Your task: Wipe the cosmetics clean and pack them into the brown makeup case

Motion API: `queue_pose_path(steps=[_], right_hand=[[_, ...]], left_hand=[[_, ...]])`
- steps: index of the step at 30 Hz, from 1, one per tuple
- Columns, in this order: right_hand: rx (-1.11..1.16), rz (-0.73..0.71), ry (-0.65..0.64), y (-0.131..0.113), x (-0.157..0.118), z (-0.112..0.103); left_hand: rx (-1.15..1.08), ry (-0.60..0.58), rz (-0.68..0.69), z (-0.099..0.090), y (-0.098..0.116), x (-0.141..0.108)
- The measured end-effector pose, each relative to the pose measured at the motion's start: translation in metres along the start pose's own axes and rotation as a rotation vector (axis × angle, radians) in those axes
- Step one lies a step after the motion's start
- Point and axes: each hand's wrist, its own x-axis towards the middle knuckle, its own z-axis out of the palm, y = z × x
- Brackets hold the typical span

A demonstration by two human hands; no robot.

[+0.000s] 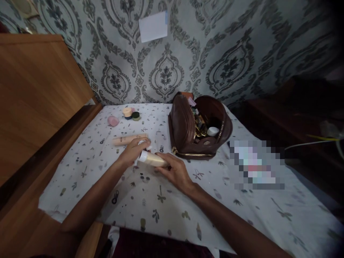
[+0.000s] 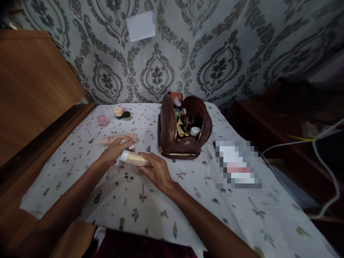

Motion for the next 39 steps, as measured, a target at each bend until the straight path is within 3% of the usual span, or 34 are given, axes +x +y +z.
queue_pose_path(steps=[3, 6, 9, 13, 17, 20, 28, 36, 39], right_hand=[[0.207, 0.160, -0.095, -0.009, 0.002, 0.002], [0.483, 0.379, -0.174, -0.019, 0.004, 0.004], [0.684, 0.529, -0.203, -0.027, 0.004, 0.004], [0.793, 0.571, -0.247, -0.030, 0.002, 0.004], [0.836, 0.574, -0.264, -0.031, 0.000, 0.007], [0.873, 0.587, -0.262, -0.033, -0.002, 0.010], [0.974, 0.592, -0.185, -0.027, -0.005, 0.022], [1.076, 0.719, -0.228, -0.030, -0.003, 0.019], [1.129, 0.772, -0.256, -0.032, -0.001, 0.018]], left_hand=[[-0.316, 0.021, -0.066, 0.006, -0.002, 0.000], [-0.361, 0.146, 0.038, 0.013, -0.007, -0.002], [-0.008, 0.242, 0.339, 0.014, -0.012, -0.006], [0.492, 0.246, 0.737, 0.004, -0.012, -0.011], [0.769, 0.299, 1.010, -0.004, -0.011, -0.011], [0.858, 0.298, 1.142, -0.005, -0.009, -0.011], [0.853, 0.395, 1.105, 0.010, -0.001, -0.012], [0.899, 0.344, 1.118, 0.021, -0.015, -0.019], [0.901, 0.259, 1.148, 0.027, -0.023, -0.025]])
